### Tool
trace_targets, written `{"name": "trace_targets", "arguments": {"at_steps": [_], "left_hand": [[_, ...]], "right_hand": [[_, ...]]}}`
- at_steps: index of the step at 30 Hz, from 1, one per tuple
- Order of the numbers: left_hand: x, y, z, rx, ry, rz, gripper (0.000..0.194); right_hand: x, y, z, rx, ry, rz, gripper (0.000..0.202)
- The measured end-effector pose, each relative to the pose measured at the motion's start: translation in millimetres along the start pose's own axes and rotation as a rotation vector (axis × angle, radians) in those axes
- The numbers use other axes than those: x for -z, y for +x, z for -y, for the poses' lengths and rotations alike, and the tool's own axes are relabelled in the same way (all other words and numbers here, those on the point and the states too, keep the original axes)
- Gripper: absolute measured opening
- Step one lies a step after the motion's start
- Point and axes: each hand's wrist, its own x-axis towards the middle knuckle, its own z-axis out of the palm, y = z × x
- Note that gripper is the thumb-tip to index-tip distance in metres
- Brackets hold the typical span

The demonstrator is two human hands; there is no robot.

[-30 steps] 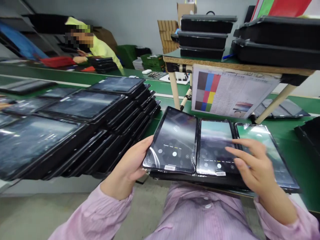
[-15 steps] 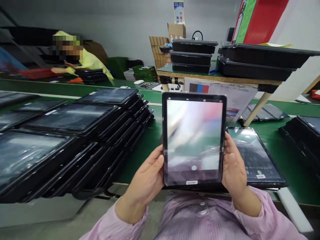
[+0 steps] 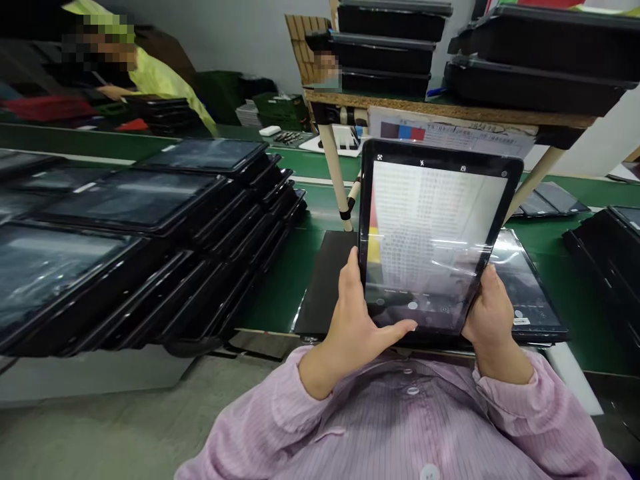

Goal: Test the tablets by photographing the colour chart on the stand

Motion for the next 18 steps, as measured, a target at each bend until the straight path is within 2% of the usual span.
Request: {"name": "trace_targets", "arguments": {"at_steps": [3,8,14,18], "left_hand": [[-5.5,0,-5,-0.017,0.095,-0.051,0.143],[-16.2,1,-9,-0.047,0.197,-0.194,0.127],[-16.6,0,-9,-0.060,0.178,-0.195,0.131],[-17.0,0,-9,-0.054,0.168,-0.208,0.129]], "right_hand": [[-1,1,-2,0.039,0.009,-0.029,0.045],[-1,3,-4,0.098,-0.029,-0.021,0.044],[-2,3,-3,0.092,0.012,0.048,0.041],[-2,3,-4,0.106,0.006,0.040,0.039]]}}
